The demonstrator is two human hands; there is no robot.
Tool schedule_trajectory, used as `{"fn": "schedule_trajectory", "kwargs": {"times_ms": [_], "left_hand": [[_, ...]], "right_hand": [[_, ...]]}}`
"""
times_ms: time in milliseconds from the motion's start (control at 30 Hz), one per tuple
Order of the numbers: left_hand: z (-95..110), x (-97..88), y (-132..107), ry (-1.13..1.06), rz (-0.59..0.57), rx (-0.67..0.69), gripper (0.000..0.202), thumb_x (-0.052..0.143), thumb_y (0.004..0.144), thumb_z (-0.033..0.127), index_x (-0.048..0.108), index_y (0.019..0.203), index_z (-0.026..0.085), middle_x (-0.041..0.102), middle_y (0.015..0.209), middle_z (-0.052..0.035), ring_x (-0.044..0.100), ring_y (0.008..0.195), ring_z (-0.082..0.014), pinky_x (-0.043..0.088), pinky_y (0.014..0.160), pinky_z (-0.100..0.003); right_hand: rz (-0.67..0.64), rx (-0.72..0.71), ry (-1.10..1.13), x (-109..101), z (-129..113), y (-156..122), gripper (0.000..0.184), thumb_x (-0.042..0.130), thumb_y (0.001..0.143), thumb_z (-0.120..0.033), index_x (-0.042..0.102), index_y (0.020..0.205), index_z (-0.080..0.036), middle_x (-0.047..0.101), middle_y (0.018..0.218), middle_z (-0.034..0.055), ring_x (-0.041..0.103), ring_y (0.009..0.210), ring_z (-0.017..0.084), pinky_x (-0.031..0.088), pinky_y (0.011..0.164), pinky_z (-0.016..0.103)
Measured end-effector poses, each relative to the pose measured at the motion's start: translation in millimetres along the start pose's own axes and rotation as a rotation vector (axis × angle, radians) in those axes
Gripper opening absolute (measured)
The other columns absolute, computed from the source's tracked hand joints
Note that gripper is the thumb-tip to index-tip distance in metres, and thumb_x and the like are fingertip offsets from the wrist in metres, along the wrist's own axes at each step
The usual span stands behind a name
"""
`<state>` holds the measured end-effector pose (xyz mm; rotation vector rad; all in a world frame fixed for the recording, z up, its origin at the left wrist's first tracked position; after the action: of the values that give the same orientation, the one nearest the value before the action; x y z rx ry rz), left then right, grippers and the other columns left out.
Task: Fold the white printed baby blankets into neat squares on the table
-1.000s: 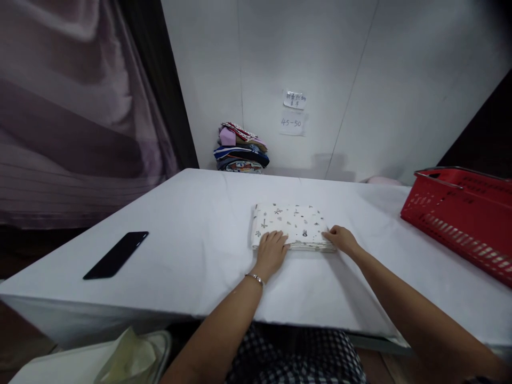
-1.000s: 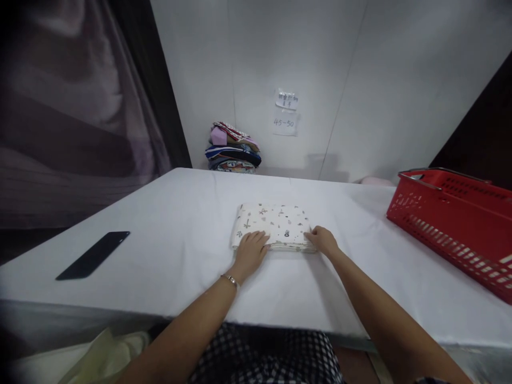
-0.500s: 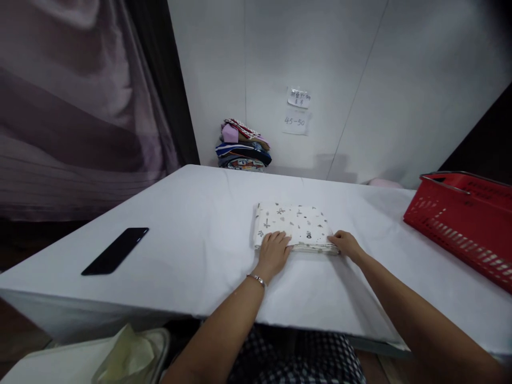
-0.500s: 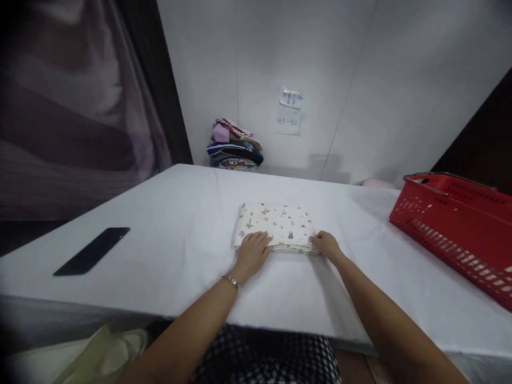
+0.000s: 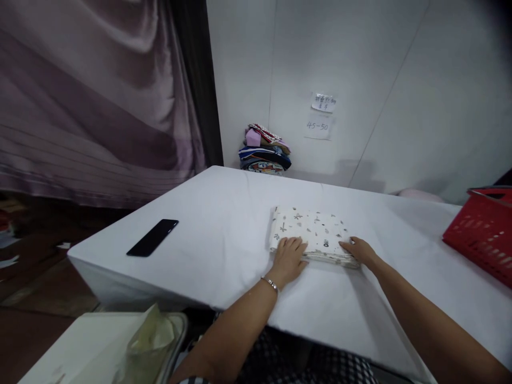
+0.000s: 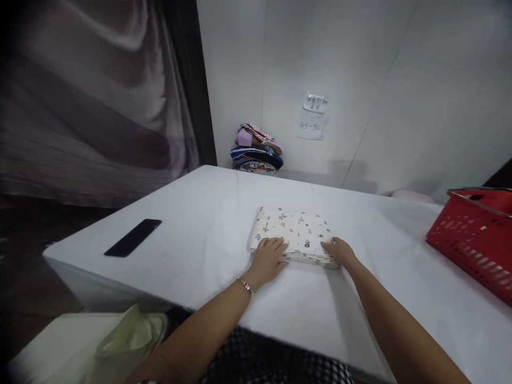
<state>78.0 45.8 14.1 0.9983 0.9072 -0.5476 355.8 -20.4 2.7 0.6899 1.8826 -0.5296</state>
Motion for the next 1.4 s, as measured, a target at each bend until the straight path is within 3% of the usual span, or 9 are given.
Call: {"fn": "schedule_trajectory", "kwargs": {"times_ms": [233, 400, 500, 700, 800, 967, 1200, 1300, 1400], "left_hand": [[-13, 8.9, 3, 0.117, -0.043, 0.064, 0.031, 0.043, 0.089, 0.016, 0.052, 0.117, 0.025, 0.056, 0.122, -0.0032, 0.046, 0.116, -0.0188, 0.027, 0.103, -0.044], [-57, -7.0, 8, 0.171, -0.048, -0.043, 0.031, 0.041, 0.087, 0.011, 0.058, 0.108, 0.027, 0.058, 0.121, -0.0011, 0.043, 0.12, -0.0227, 0.022, 0.105, -0.051], [-64, -17.2, 2, 0.156, -0.032, -0.115, 0.037, 0.042, 0.084, 0.008, 0.055, 0.114, 0.024, 0.053, 0.127, -0.0031, 0.038, 0.124, -0.024, 0.022, 0.106, -0.051], [-19, -18.6, -11, 0.067, -0.076, 0.057, 0.053, 0.046, 0.079, 0.008, 0.04, 0.13, 0.023, 0.047, 0.133, -0.0066, 0.032, 0.128, -0.0216, 0.016, 0.109, -0.05], [-10, -13.0, -7, 0.07, -0.066, 0.08, 0.04, 0.041, 0.086, 0.01, 0.047, 0.122, 0.024, 0.055, 0.122, -0.0048, 0.039, 0.123, -0.0193, 0.02, 0.108, -0.047], [-21, -2.0, 1, 0.124, -0.051, 0.134, 0.024, 0.038, 0.09, 0.013, 0.056, 0.102, 0.022, 0.062, 0.106, -0.0039, 0.049, 0.112, -0.0168, 0.027, 0.105, -0.042], [-87, -11.9, 26, 0.127, -0.074, -0.006, 0.032, 0.046, 0.082, 0.005, 0.061, 0.102, 0.025, 0.059, 0.12, -0.0005, 0.047, 0.117, -0.0222, 0.027, 0.102, -0.053], [-102, -18.2, 31, 0.008, -0.181, -0.04, 0.046, 0.045, 0.073, -0.001, 0.062, 0.106, 0.026, 0.056, 0.125, 0.0013, 0.05, 0.114, -0.02, 0.037, 0.099, -0.045], [-100, -28.0, 22, -0.161, -0.147, -0.111, 0.055, 0.04, 0.067, -0.004, 0.062, 0.109, 0.023, 0.056, 0.125, 0.0, 0.053, 0.112, -0.0157, 0.042, 0.098, -0.035]], "right_hand": [[-0.02, -0.02, 0.052, -4, -2, -13, 0.053, 0.064, 0.067, -0.046, 0.061, 0.108, -0.012, 0.067, 0.099, 0.014, 0.061, 0.095, 0.027, 0.047, 0.075, 0.032], [-0.339, -0.026, 0.395, 20, -13, -66, 0.054, 0.053, 0.076, -0.051, 0.05, 0.117, -0.017, 0.064, 0.065, 0.0016, 0.056, 0.05, 0.015, 0.041, 0.045, 0.025], [-0.318, -0.098, 0.359, 13, -14, -78, 0.053, 0.052, 0.076, -0.055, 0.054, 0.114, -0.018, 0.061, 0.056, -0.0012, 0.053, 0.046, 0.014, 0.039, 0.045, 0.024], [0.153, -0.295, 0.098, -24, -14, -20, 0.048, 0.042, 0.082, -0.048, 0.059, 0.111, -0.015, 0.064, 0.104, 0.0108, 0.059, 0.093, 0.023, 0.045, 0.079, 0.033], [0.084, -0.359, 0.072, -19, -25, 18, 0.049, 0.048, 0.08, -0.042, 0.055, 0.119, -0.014, 0.058, 0.121, 0.0119, 0.052, 0.111, 0.025, 0.04, 0.092, 0.035], [-0.137, -0.23, 0.096, -6, -24, 45, 0.056, 0.057, 0.074, -0.042, 0.052, 0.124, -0.017, 0.061, 0.119, 0.0091, 0.056, 0.107, 0.025, 0.042, 0.092, 0.034], [-0.024, -0.123, 0.145, 13, -7, -54, 0.067, 0.04, 0.08, -0.06, 0.046, 0.131, -0.016, 0.055, 0.126, 0.0116, 0.055, 0.109, 0.027, 0.042, 0.093, 0.04], [-0.042, -0.167, 0.216, 17, -9, -95, 0.065, 0.039, 0.081, -0.06, 0.046, 0.131, -0.019, 0.053, 0.129, 0.0091, 0.052, 0.114, 0.027, 0.041, 0.095, 0.039], [-0.027, -0.185, 0.266, 14, -11, -108, 0.062, 0.039, 0.082, -0.059, 0.048, 0.129, -0.021, 0.055, 0.127, 0.0081, 0.05, 0.116, 0.027, 0.041, 0.095, 0.038]]}}
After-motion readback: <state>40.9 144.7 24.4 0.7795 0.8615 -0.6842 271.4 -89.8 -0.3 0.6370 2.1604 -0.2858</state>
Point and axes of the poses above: each hand's wrist, its own y-axis towards the middle knuckle, its own x-axis out of the palm, z = x × y, the point moved 3 cm from there along y, towards the middle knuckle
